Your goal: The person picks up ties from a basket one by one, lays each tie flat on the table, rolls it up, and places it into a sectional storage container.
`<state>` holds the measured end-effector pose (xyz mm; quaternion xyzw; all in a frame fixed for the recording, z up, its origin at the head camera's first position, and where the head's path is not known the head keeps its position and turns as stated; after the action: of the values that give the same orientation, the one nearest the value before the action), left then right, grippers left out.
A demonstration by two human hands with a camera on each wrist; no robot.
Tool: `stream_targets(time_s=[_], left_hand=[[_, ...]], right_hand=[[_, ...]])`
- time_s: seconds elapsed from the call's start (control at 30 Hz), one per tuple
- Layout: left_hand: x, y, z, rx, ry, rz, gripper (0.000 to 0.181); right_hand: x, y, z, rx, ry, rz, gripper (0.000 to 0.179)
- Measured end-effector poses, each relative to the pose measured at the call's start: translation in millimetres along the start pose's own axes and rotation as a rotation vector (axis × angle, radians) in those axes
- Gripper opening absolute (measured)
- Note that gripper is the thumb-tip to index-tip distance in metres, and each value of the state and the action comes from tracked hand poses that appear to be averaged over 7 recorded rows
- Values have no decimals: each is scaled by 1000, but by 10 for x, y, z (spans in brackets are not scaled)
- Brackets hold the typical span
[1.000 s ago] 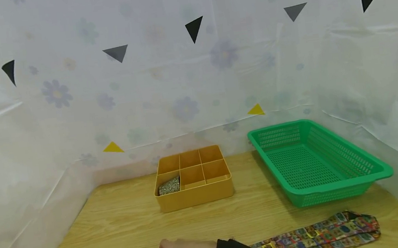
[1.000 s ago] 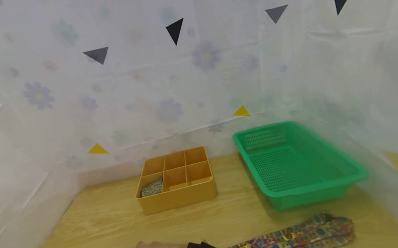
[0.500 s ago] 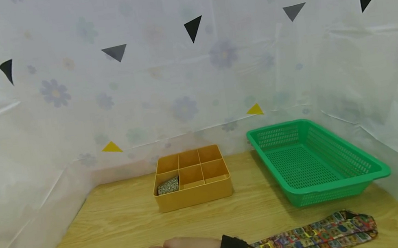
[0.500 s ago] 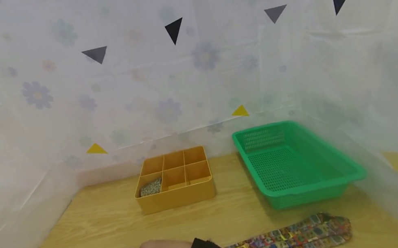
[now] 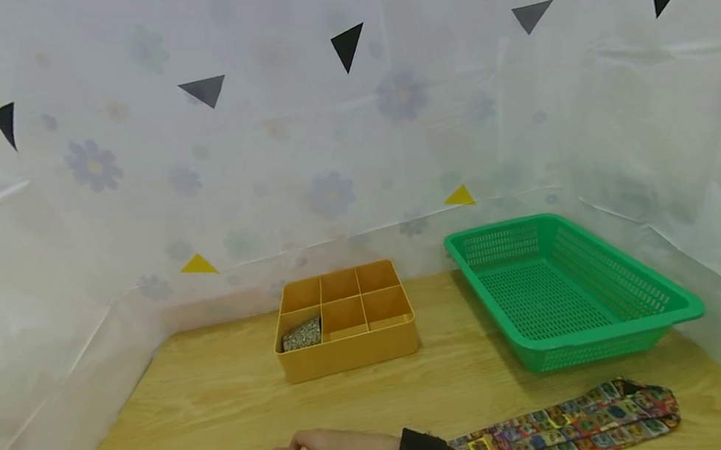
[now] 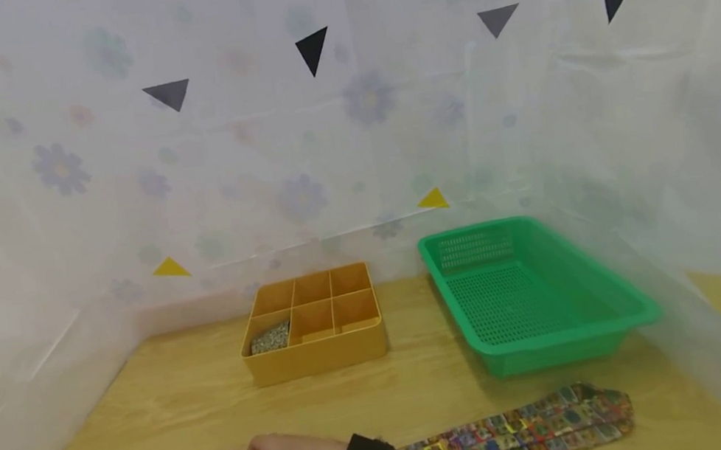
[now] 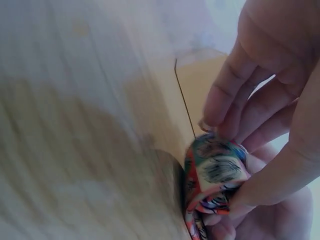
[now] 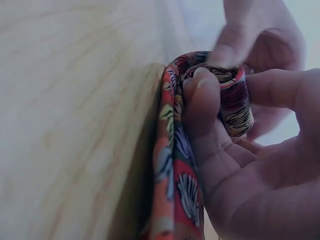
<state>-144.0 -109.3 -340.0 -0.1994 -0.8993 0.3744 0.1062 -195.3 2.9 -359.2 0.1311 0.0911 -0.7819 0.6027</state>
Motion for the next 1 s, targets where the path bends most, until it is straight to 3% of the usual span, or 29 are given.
stream_targets(time_s=[0.23,0.37,0.47,0.6,0.7,0.83,1.0], left_hand=[[-61,57,112,-132,-209,78,39],[-76,70,124,-141,-237,79,41],[-65,62,86,-107,-179,66,40],[-68,50,14,-77,-65,44,39],[-75,52,-3,-83,-59,46,41],[-51,36,-43,-83,-58,51,41],[26,16,-111,-92,-73,67,43]], right_hand=[[-38,-31,-7,27,6,-1,22],[-64,-26,-2,6,10,6,23],[-41,-50,-60,-36,14,27,22],[163,-170,-372,-149,-10,63,24],[237,-241,-497,-256,-32,32,26],[32,-202,-209,-276,-17,-15,28],[-200,-135,69,-215,18,36,25]])
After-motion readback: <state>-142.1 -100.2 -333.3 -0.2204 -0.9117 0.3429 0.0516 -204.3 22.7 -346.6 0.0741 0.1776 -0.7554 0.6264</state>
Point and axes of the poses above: each hand's wrist, its own x-axis towards the middle knuckle, its own y-axis out of the palm, z = x × y, the point moved 6 cm from there along x, towards the middle knuckle, and after that the axes turned 2 degrees about -y, right-handed, at the moved point
